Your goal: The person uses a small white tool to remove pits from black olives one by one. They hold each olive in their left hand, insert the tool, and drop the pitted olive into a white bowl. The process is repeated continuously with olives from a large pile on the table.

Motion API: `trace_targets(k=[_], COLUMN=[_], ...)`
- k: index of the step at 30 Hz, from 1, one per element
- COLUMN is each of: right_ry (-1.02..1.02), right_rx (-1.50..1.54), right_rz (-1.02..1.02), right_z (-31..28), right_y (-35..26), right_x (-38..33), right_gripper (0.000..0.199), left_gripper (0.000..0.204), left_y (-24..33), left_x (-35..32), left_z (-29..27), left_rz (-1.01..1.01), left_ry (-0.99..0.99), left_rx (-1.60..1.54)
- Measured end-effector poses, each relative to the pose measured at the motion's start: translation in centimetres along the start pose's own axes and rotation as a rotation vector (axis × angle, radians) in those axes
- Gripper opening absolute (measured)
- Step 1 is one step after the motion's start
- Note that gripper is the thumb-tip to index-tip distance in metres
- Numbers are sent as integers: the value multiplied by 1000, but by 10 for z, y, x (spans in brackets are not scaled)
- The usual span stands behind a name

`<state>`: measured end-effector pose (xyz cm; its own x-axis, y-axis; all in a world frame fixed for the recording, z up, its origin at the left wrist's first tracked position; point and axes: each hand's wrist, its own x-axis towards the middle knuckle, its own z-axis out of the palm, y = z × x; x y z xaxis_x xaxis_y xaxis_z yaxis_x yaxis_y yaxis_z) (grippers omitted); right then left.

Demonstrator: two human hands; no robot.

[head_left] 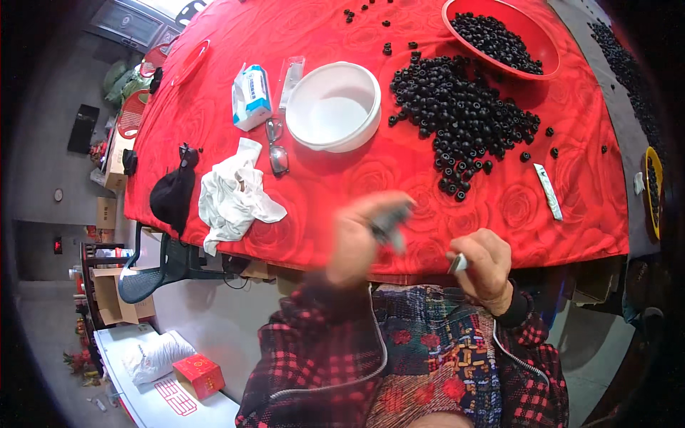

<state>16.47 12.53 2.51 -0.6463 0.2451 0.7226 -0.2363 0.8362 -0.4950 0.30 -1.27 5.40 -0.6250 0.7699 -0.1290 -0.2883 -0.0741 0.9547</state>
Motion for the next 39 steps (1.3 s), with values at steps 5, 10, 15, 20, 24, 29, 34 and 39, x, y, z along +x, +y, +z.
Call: trace_targets(k=[5,10,15,20,24,29,34,39], right_ry=[3,-12,10,2,-11,-19,1,31], right_rx=[-34,-68,-95,-86,-102,-118,-91,202], right_rz=[270,352,400,392,400,392,417,536], right_z=[-6,-9,-9,-6,-6,-5,-5,-11], right_y=[13,19,25,26,25,26,28,17], right_x=[-15,-21,-30,-29,-29,-29,-32,-19], right_gripper=[33,32,31,30,30,31,33,28], left_gripper=[24,22,11,14,20,21,20,28], left_y=[46,33,12,-41,-57,-57,-36,-39], left_x=[82,131,90,79,84,99,90,49], left_z=[-91,-130,-43,6,18,20,27,2], left_rz=[592,647,729,612,653,670,100,-458], left_ry=[425,467,133,-266,-292,-284,-270,-416], left_rx=[947,1022,933,937,959,1022,687,-369])
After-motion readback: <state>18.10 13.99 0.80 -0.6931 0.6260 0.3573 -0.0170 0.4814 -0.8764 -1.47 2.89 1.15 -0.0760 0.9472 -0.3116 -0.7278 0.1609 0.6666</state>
